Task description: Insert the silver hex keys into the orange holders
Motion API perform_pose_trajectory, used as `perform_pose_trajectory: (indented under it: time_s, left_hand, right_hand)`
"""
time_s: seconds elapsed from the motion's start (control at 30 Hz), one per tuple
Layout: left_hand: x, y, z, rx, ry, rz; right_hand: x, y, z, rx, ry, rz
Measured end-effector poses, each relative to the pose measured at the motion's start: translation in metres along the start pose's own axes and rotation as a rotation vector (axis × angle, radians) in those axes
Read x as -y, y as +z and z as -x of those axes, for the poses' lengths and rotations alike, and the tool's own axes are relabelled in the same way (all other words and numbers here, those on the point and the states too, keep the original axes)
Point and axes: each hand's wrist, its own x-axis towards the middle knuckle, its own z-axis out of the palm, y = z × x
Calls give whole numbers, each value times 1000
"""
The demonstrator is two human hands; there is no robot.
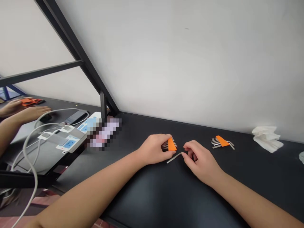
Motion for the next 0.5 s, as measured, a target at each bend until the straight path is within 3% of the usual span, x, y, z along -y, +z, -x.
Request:
perform_pose_trajectory:
  time_s: [0.2,0.37,0.5]
  left_hand:
    - [-17,9,6,47,54,24]
    - [-6,6,3,29,-24,-57]
    - [7,2,0,42,-70,-139]
  right_hand:
    - [5,7,3,-20,-38,-50]
    - [-10,5,0,-180,-56,-20]
    - [-23,3,-8,-120,69,-12]
